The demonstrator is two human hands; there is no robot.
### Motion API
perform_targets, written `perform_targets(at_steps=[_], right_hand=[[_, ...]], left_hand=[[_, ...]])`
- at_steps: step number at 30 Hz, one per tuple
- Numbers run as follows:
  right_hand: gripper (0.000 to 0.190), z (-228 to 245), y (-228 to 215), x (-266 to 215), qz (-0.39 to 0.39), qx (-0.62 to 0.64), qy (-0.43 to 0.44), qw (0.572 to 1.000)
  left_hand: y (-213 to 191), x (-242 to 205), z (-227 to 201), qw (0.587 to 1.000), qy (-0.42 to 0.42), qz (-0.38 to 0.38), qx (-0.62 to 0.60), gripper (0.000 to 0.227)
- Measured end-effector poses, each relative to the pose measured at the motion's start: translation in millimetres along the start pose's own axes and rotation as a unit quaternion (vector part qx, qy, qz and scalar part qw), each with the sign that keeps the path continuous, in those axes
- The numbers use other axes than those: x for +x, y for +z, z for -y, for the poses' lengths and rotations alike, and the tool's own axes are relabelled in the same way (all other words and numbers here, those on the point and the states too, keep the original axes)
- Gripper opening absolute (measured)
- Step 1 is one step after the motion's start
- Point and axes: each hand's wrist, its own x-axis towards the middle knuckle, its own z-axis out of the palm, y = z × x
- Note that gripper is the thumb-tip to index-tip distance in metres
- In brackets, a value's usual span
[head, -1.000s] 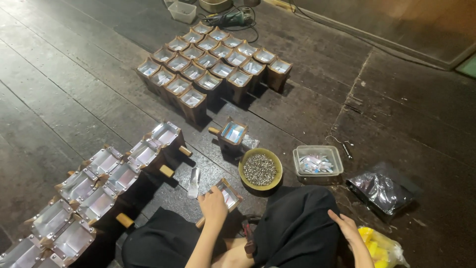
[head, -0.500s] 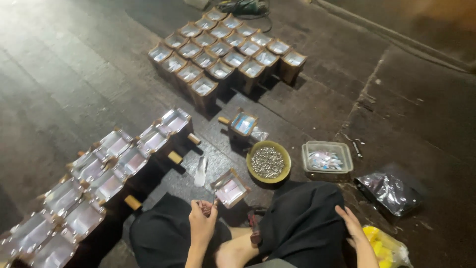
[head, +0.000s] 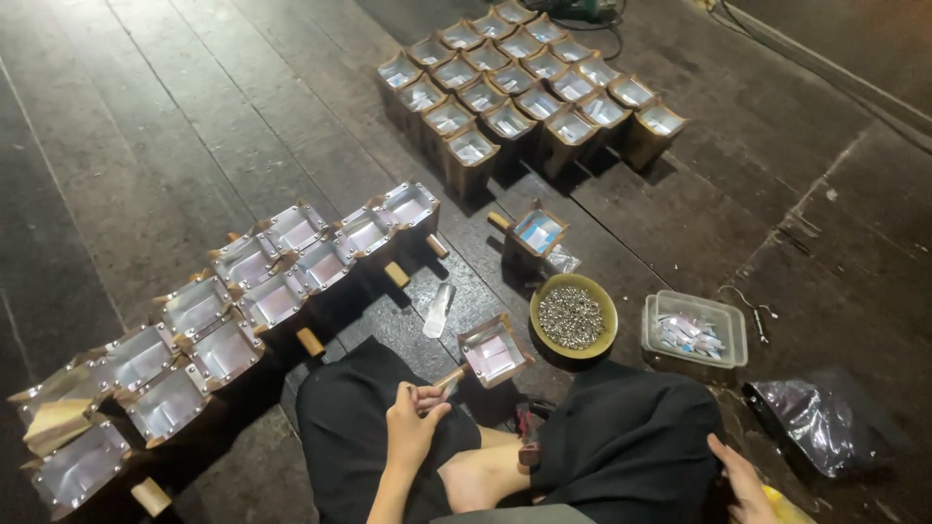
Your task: The person sits on the floor assembling small wooden boxes with metal plates. They place metal plates onto the box corners, insert small metal pins, and use a hammer to drive the pins into place. The person repeats this process for multiple boxes, moving completed units aside.
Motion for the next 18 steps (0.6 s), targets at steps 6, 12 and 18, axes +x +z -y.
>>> perform_targets(at_steps=[6, 12, 18], right_hand=[[0.044, 58, 0, -25, -0.189, -0.422, -0.19, 0.866], [0.035, 114, 189, -154, 0.088, -0.276, -0.456, 0.842], [0.018, 85, 262, -184, 0.3, -0.316, -0.52, 0.735]], left_hand=[[23, -10, 4, 0.996, -0.034, 0.075, -0.02, 0.037], [45, -40, -12, 0.978, 0.049, 0.158, 0.131, 0.031], [35, -47, 9, 0.981, 0.069, 0.152, 0.095, 0.037]])
